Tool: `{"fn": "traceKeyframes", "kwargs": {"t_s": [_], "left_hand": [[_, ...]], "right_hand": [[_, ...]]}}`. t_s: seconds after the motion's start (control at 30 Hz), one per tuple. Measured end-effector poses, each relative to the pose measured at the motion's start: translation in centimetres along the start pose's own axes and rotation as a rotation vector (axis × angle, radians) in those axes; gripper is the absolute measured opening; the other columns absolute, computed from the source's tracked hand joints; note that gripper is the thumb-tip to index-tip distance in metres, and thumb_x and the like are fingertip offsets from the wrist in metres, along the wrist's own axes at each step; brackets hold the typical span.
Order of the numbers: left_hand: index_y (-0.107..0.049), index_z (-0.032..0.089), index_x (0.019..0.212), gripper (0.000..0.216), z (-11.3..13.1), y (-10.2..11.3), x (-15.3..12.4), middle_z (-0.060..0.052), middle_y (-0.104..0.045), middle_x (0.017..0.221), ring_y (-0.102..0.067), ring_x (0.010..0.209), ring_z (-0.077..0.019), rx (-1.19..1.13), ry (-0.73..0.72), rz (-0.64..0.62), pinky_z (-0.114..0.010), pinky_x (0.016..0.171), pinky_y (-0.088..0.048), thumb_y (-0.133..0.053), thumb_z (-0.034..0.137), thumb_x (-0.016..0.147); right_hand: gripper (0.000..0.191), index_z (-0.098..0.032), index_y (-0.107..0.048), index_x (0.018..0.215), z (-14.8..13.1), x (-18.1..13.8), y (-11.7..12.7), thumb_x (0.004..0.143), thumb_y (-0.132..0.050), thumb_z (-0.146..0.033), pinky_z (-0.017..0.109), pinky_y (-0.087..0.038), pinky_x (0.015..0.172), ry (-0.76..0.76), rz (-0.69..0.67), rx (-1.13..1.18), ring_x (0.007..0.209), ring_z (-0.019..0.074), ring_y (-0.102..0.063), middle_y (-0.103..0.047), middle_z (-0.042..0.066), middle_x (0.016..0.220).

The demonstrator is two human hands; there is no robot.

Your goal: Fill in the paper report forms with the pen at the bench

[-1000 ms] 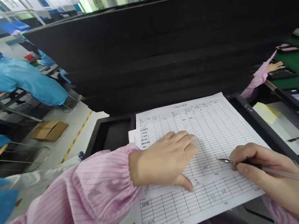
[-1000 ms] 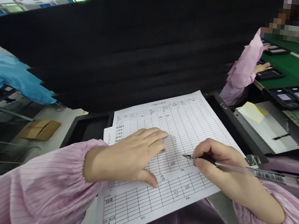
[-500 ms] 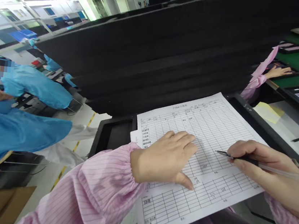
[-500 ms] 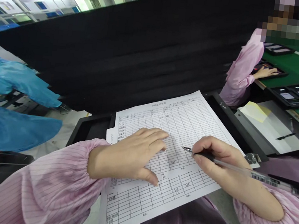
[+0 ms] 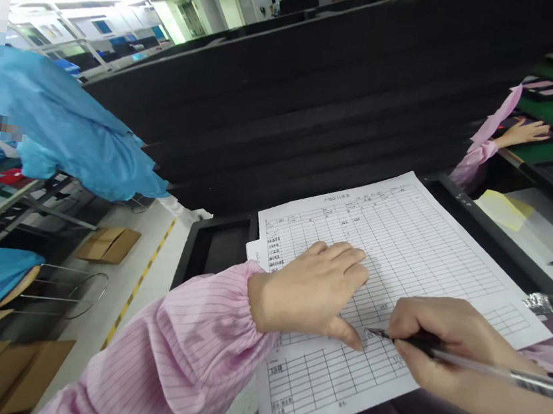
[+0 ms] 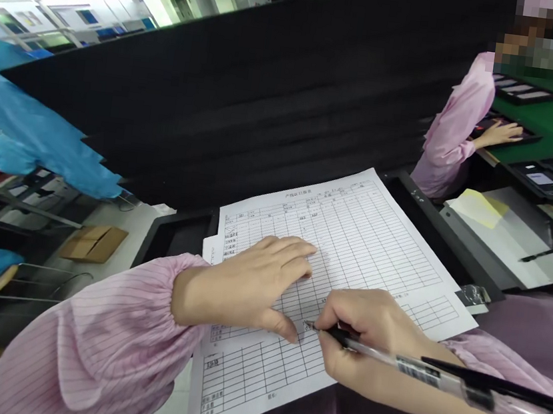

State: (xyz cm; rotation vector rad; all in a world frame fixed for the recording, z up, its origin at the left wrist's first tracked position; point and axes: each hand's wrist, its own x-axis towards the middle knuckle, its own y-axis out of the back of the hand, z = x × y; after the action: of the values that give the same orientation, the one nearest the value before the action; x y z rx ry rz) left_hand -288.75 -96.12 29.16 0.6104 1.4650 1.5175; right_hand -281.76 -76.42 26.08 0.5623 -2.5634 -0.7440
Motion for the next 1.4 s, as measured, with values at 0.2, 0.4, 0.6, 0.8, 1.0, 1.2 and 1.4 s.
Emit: {"fn": "traceKeyframes", "kwargs": {"t_s": [0.2,0.4,0.6,0.8,1.0,1.2,1.4], "left_hand": [[-0.056,0.008,0.114,0.068,0.0,0.0,0.1,-0.019,-0.047,0.139,-0.041,0.130,-0.0302,0.014,-0.005,0.007,-0.040,0.103,-0.036,-0.059,0.066,0.078],[-0.055,0.007,0.116,0.070,0.0,0.0,0.0,-0.019,-0.046,0.140,-0.039,0.131,-0.0303,0.003,-0.014,0.009,-0.041,0.105,-0.034,-0.059,0.066,0.079],[-0.055,0.007,0.115,0.069,-0.1,0.1,0.0,-0.019,-0.045,0.141,-0.039,0.132,-0.0304,-0.010,-0.009,0.017,-0.040,0.105,-0.035,-0.060,0.065,0.078],[-0.054,0.007,0.120,0.074,-0.1,0.0,-0.2,-0.019,-0.044,0.143,-0.036,0.135,-0.0304,-0.057,-0.006,0.009,-0.041,0.109,-0.032,-0.065,0.064,0.075],[-0.032,0.004,0.142,0.098,-0.2,0.3,-0.2,-0.022,-0.021,0.155,-0.016,0.144,-0.0341,-0.123,0.080,-0.100,-0.050,0.115,-0.022,-0.066,0.065,0.074],[-0.017,0.007,0.149,0.104,-0.6,0.7,0.0,-0.022,-0.010,0.156,-0.005,0.145,-0.0346,-0.164,0.176,-0.197,-0.057,0.115,-0.016,-0.061,0.068,0.076],[-0.023,0.006,0.147,0.098,-1.0,1.1,-0.1,-0.022,-0.015,0.154,-0.010,0.145,-0.0323,-0.218,0.203,-0.182,-0.055,0.116,-0.015,-0.066,0.060,0.077]], "right_hand": [[0.015,-0.020,-0.047,0.065,0.1,0.5,0.1,0.074,-0.043,-0.009,0.016,-0.033,0.041,0.063,-0.031,-0.067,0.042,0.0051,-0.043,-0.048,-0.007,0.052],[0.014,-0.020,-0.046,0.064,0.2,0.3,0.2,0.073,-0.045,-0.009,0.016,-0.033,0.040,0.063,-0.063,-0.077,0.041,0.0056,-0.044,-0.048,-0.007,0.050],[0.014,-0.021,-0.050,0.060,0.0,0.7,0.9,0.072,-0.047,-0.015,0.017,-0.034,0.037,-0.077,-0.002,0.014,0.038,0.0079,-0.045,-0.049,-0.005,0.047],[0.018,-0.022,-0.059,0.055,0.2,0.5,3.5,0.070,-0.061,-0.032,0.023,-0.040,0.041,-0.326,0.356,0.153,0.047,0.0145,-0.053,-0.059,0.001,0.054],[0.015,-0.020,-0.066,0.057,1.4,-0.1,3.7,0.062,-0.073,-0.032,0.025,-0.042,0.046,-0.496,0.544,0.400,0.052,0.0145,-0.054,-0.060,0.004,0.058],[0.006,-0.023,-0.062,0.054,1.5,0.5,3.6,0.056,-0.067,-0.024,0.023,-0.032,0.038,-0.365,0.921,0.548,0.037,0.0088,-0.037,-0.043,-0.003,0.040],[0.013,-0.026,-0.061,0.065,1.8,-0.3,3.2,0.061,-0.069,-0.018,0.025,-0.033,0.038,-0.275,1.155,0.512,0.040,0.0125,-0.045,-0.049,-0.003,0.045]]}}
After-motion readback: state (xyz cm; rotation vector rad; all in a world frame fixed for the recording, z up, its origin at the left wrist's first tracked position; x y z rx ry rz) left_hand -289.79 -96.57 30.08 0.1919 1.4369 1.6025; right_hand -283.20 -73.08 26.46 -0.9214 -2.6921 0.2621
